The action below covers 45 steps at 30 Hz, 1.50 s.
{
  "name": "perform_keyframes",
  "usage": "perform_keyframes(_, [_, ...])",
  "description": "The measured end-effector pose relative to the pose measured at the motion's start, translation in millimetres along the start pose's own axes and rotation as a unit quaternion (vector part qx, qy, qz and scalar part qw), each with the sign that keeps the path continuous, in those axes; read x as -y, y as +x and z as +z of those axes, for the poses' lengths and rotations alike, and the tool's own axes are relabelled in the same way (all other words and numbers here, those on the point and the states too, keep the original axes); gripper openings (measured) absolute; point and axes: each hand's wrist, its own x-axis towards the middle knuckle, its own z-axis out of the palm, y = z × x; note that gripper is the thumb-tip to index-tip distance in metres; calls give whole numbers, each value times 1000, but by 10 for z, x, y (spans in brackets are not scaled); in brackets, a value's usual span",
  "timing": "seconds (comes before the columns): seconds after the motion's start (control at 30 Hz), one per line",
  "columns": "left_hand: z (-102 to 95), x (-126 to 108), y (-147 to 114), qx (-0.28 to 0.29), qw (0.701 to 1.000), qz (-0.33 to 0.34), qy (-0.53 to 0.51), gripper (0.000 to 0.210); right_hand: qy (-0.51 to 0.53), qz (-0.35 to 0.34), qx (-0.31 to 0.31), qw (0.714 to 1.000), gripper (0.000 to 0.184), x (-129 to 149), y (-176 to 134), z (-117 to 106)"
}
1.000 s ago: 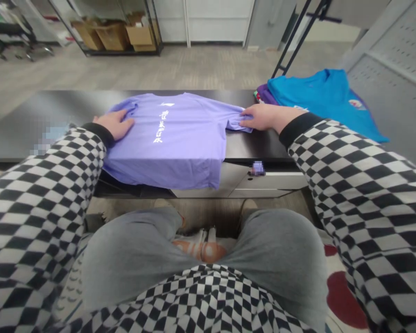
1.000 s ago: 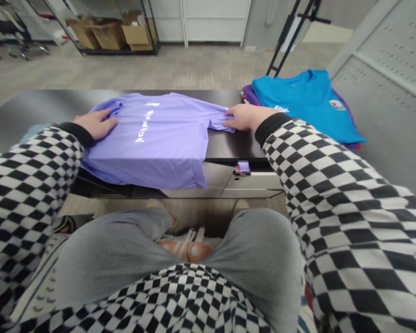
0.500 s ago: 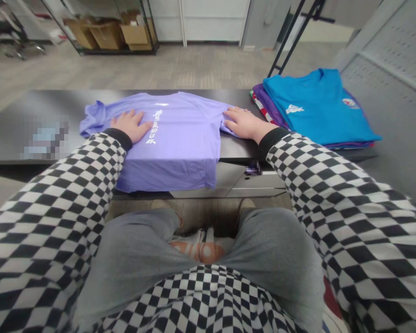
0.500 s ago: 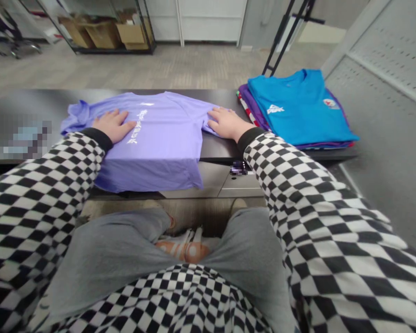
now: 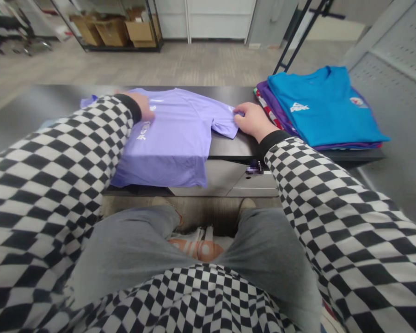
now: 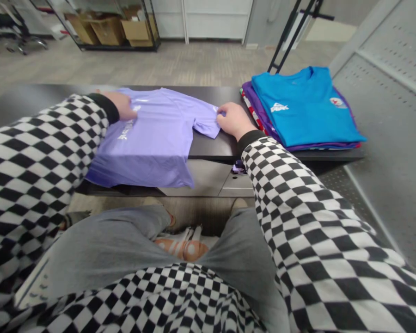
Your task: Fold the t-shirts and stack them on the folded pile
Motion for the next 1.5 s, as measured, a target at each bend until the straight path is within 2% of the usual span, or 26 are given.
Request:
perform_keyframes(0.07, [7,-530,55,-48,999,7,7,129,-7,2,-3,1000,41,-1,-2,-1])
perform_keyframes(0.13, [110,-1099,17,-72,991,105,-46,98,-15,4,-4,1000,41,3,-11,-3])
perform_keyframes(0.17, [189,-1353,-20,-55,986,147,-55,89,-19,8,-5,1000,39,7,-18,-4])
perform_keyframes(0.23, [366,-1729,-90,-20,983,179,-43,84,-26,24,-13,999,36,17,-33,-4])
perform_keyframes(0.3, [513,-1900,-119,8,982,185,-23,85,-31,41,-22,998,33,25,-46,-5])
perform_keyframes(0.4, [605,-1888,-62,25,981,192,-18,91,-31,48,-24,998,33,14,-43,-9])
perform_keyframes(0.53, [566,-1815,170,60,980,189,-22,106,-34,25,-20,999,35,-61,13,13])
perform_keyframes(0.63, [550,-1864,335,92,978,186,-27,121,-38,31,-19,999,41,-135,66,40])
perform_keyframes(0.7, [570,-1911,344,91,978,185,-34,125,-37,41,-22,998,43,-166,87,51])
perform_keyframes(0.83, [621,-1947,110,32,981,185,-51,114,-20,45,-32,998,46,-154,77,50])
perform_keyframes(0.97, [615,-1919,-85,-25,977,192,-93,85,3,19,-38,999,44,-114,48,49])
perform_keyframes(1.07, [621,-1920,-59,-21,977,197,-78,74,5,19,-25,999,44,-135,54,56])
perform_keyframes(1.2, [648,-1951,72,20,979,199,-39,85,-1,36,-34,999,45,-199,84,61])
perform_keyframes(1.37, [637,-1991,177,60,981,181,-39,101,17,40,-51,998,49,-187,61,28])
perform_keyframes(1.5, [664,-2081,151,39,979,195,-51,102,48,27,-57,997,50,-119,19,-14])
